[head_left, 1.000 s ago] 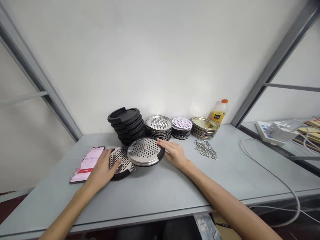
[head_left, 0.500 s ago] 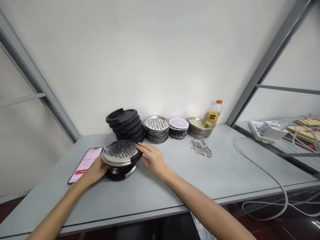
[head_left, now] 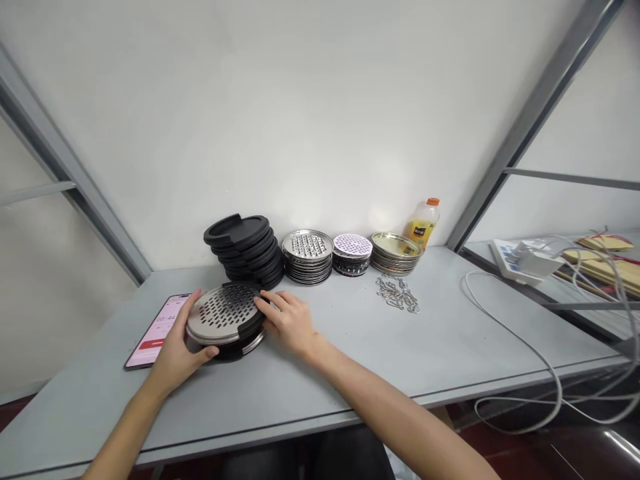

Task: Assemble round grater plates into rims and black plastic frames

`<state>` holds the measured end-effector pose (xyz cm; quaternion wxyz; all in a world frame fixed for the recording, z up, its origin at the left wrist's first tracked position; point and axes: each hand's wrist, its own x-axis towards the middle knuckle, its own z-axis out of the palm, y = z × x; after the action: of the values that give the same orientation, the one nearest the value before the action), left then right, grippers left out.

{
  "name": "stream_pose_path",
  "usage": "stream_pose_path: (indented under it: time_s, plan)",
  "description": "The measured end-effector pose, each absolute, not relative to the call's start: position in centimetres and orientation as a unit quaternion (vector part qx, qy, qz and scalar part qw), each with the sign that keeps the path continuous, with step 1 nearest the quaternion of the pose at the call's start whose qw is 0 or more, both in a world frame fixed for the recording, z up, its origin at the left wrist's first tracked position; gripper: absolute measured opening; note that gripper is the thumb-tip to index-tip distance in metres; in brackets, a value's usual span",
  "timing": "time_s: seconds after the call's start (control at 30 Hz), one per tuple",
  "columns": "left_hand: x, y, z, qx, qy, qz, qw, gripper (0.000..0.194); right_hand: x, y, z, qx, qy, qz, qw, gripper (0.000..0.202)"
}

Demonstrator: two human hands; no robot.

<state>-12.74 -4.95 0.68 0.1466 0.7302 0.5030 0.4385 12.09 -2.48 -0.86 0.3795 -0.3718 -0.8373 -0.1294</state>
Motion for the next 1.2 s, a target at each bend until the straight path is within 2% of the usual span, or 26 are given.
stream_pose_path:
  time_s: [0.17,0.37,0.53,0.77,1.0,1.2]
  plan:
    - [-12.9,-5.6,1.0,0.700,0.466,0.519,0.153,0.110,11.2,-2.5,0.0,-0.348,-0.838,-0.106,0.406,0.039]
    - [-13.6,-5.0,0.0,0.741,0.530,0.383,0.150,0.094,12.1,-1.9,0.0,-0.344,-0.865,-0.043,0.361,0.047]
    - [-13.0,-5.2,-0.2,0.785,0.526,0.299,0.135,0.095,14.0,-2.2,0.0,-0.332,-0.880,-0.006,0.340,0.049]
    - [-12.8,-5.7,-0.3,0.792,0.524,0.292,0.112,0.087,14.1,-2.7,0.7,-0.325,-0.877,0.067,0.347,0.049]
    - [-13.0,-5.3,-0.7,0.789,0.526,0.290,0.128,0.095,13.7,-3.2,0.2,-0.312,-0.867,0.206,0.328,0.071]
    - [-13.2,-5.2,-0.9,0.786,0.530,0.291,0.129,0.095,13.3,-3.5,0.3,-0.361,-0.864,0.184,0.299,0.064]
